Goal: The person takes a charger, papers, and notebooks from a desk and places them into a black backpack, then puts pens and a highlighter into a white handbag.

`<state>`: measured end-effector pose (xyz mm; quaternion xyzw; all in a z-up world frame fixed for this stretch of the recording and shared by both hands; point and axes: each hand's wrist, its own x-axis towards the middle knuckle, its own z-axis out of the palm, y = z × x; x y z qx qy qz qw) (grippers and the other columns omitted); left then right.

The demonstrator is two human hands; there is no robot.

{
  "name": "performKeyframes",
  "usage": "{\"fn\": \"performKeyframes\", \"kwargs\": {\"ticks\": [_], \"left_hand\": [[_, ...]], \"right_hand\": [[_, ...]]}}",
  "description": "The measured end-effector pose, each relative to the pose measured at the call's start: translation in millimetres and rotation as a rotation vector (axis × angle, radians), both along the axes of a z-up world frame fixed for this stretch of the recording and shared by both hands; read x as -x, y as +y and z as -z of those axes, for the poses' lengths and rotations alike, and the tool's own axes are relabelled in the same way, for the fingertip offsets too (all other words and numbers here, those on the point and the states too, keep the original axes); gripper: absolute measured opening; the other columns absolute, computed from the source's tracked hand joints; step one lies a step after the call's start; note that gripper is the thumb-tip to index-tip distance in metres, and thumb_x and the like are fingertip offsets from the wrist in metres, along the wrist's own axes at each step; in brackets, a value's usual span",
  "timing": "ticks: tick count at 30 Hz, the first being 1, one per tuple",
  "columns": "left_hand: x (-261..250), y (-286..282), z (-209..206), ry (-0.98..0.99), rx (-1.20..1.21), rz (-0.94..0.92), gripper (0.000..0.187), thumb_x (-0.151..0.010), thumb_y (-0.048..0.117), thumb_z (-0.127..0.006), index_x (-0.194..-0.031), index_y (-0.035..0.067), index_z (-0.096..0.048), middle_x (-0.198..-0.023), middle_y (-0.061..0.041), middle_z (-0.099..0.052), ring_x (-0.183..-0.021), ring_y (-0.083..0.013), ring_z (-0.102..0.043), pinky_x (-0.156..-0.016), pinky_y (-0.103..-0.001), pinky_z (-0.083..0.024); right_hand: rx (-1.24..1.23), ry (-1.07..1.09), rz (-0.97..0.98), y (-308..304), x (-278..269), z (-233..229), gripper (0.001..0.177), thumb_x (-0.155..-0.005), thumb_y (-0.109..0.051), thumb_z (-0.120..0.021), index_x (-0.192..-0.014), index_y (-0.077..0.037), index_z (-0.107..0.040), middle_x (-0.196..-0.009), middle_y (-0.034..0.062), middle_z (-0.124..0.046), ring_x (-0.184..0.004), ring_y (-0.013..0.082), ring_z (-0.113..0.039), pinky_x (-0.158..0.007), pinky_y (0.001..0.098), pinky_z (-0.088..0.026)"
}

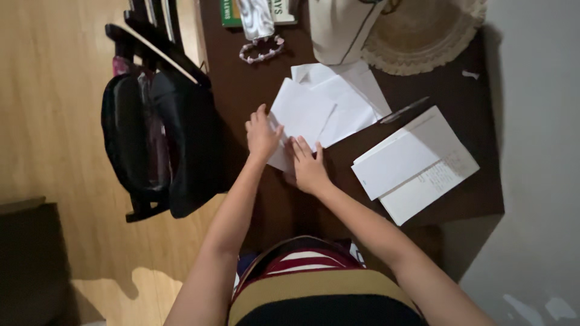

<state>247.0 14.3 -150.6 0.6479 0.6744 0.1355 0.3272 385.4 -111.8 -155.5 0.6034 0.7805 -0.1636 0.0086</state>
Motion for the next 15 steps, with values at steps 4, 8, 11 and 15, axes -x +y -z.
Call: {"fn": "performKeyframes", "kwargs": {"ticks": [4, 8, 11, 15], "left_hand": [[28.3, -9.9, 8.7, 0.035, -0.101, -0.084, 0.051, -0.087, 0.020, -0.080, -0.130, 0.007, -0.055, -0.127, -0.014, -0.060, -0.117, -0.0341, -0.057, -0.100, -0.049, -0.048], [48.6, -16.2, 7.1, -0.077, 0.017, -0.199, 0.027, -0.098, 0.015, -0.069, -0.120, 0.006, -0.058, -0.122, -0.014, -0.063, -0.111, -0.0301, -0.063, -0.098, -0.042, -0.052], [50.8, -14.6, -5.4, -0.196, 0.167, -0.378, 0.027, -0.101, 0.014, -0.059, -0.126, 0.005, -0.054, -0.126, -0.015, -0.064, -0.112, -0.0275, -0.067, -0.098, -0.039, -0.054], [42.6, -27.6, -27.9, -0.108, -0.144, -0.367, 0.060, -0.089, 0.007, -0.063, -0.145, 0.000, -0.042, -0.149, -0.023, -0.043, -0.127, -0.0358, -0.052, -0.103, -0.048, -0.049]], "right_hand": [[0.120, -0.011, -0.111, 10.3, -5.4, -15.0, 0.098, -0.081, -0.052, -0.072, -0.162, -0.016, -0.028, -0.170, 0.0034, -0.021, -0.157, 0.0242, -0.012, -0.115, 0.0750, -0.009], [0.136, 0.218, 0.062, 31.8, -50.2, 1.1, 0.092, -0.079, -0.062, -0.071, -0.156, -0.022, -0.039, -0.166, 0.0070, -0.028, -0.154, 0.0289, -0.019, -0.119, 0.0698, -0.007], [-0.221, 0.281, 0.399, 52.6, -108.2, 30.6, 0.095, -0.096, -0.057, -0.070, -0.166, -0.006, -0.030, -0.172, 0.0195, -0.029, -0.158, 0.0373, -0.027, -0.127, 0.0615, -0.017], [-0.154, 0.062, 0.759, 69.2, -152.3, 37.7, 0.122, -0.077, -0.060, -0.086, -0.160, 0.002, -0.023, -0.158, 0.0288, -0.030, -0.145, 0.0453, -0.028, -0.119, 0.0582, -0.020]]}}
